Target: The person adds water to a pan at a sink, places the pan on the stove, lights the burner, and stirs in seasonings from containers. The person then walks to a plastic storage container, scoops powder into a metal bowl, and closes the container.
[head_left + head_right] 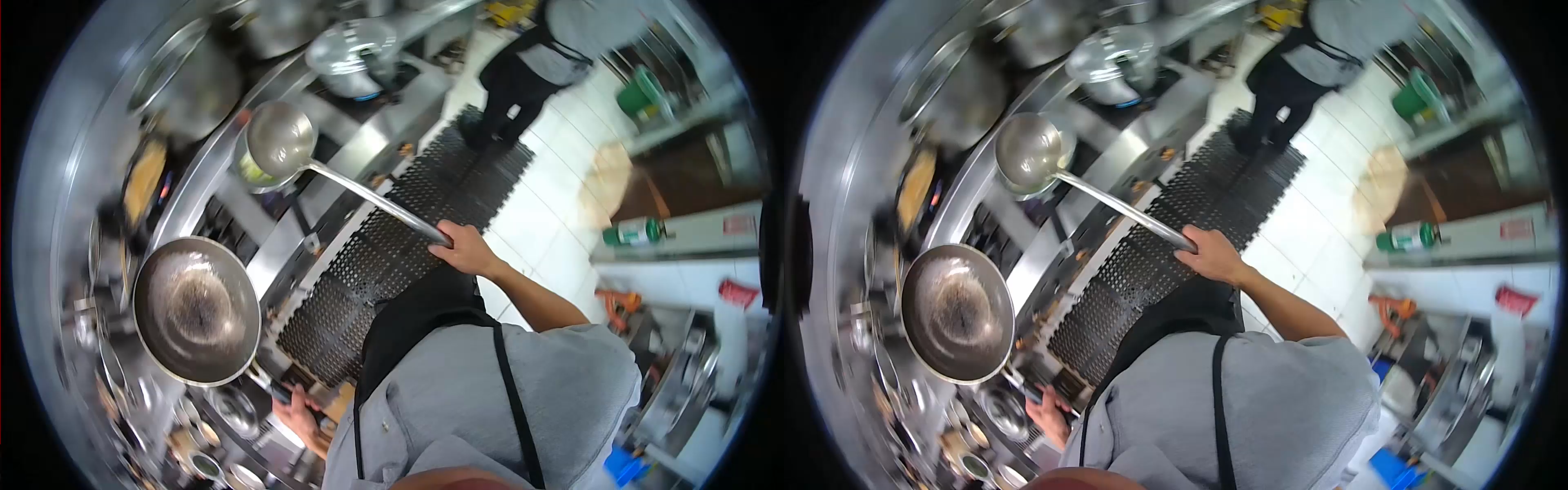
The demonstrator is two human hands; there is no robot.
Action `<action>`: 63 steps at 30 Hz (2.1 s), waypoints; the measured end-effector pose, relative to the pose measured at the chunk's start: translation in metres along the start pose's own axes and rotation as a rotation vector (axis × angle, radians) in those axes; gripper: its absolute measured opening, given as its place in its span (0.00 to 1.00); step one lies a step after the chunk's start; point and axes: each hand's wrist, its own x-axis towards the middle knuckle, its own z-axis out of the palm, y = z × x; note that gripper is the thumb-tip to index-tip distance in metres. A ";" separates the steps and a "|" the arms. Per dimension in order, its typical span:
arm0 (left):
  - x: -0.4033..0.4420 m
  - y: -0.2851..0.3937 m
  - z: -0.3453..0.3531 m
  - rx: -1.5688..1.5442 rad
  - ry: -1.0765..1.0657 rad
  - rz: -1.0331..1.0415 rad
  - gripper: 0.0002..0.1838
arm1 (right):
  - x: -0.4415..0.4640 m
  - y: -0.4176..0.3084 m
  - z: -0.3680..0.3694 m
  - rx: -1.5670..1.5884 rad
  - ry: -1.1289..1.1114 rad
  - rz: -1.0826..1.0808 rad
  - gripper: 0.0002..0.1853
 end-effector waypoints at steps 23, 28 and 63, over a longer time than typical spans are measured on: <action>-0.054 -0.036 0.707 1.220 -1.767 0.453 0.11 | -0.318 0.379 -0.103 0.617 0.960 1.343 0.10; -0.129 -0.081 0.885 1.334 -1.866 0.253 0.11 | -0.273 0.371 -0.213 1.475 1.143 0.980 0.06; -0.249 -0.208 1.173 1.876 -2.192 0.903 0.22 | -0.289 0.541 -0.440 0.409 0.510 1.412 0.17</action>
